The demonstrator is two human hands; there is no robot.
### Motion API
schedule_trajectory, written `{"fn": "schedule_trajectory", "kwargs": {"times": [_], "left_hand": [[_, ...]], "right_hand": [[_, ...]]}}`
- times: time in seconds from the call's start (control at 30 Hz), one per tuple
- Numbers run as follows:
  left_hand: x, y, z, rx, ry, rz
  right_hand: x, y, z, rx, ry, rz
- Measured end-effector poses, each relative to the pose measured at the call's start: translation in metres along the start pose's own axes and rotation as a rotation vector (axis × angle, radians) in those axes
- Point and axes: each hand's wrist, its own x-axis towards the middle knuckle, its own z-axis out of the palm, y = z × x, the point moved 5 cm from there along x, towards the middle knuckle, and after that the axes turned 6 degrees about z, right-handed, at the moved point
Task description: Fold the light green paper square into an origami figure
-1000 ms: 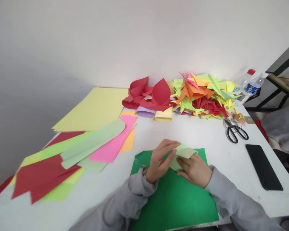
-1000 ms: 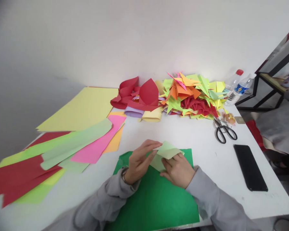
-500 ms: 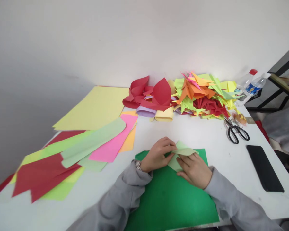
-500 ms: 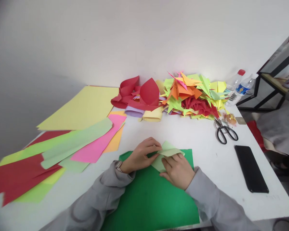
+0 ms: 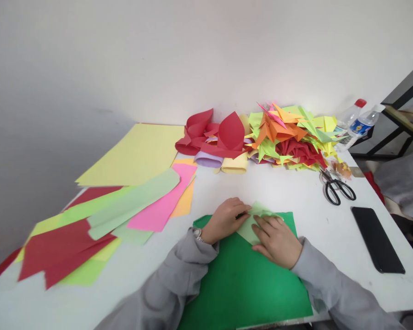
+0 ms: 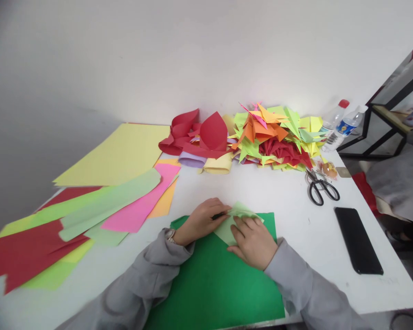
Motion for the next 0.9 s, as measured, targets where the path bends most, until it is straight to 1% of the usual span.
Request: {"fn": "schedule_trajectory", "kwargs": {"times": [0.2, 0.4, 0.63, 0.73, 0.9], "left_hand": [[-0.002, -0.005, 0.001, -0.038, 0.024, -0.068], [0.0, -0.002, 0.001, -0.062, -0.001, -0.043], [0.001, 0.002, -0.003, -0.085, -0.054, 0.016], [-0.001, 0.0, -0.008, -0.093, -0.075, 0.003], [-0.002, 0.0, -0.015, -0.036, -0.077, -0.01]], "right_hand": [[0.0, -0.001, -0.002, 0.0, 0.028, -0.015], [0.0, -0.002, -0.001, -0.007, 0.055, 0.024], [0.001, -0.004, 0.002, -0.007, 0.054, 0.127], [0.001, -0.004, 0.001, -0.011, 0.051, 0.12], [0.002, -0.004, 0.0, -0.018, 0.058, 0.109]]}}
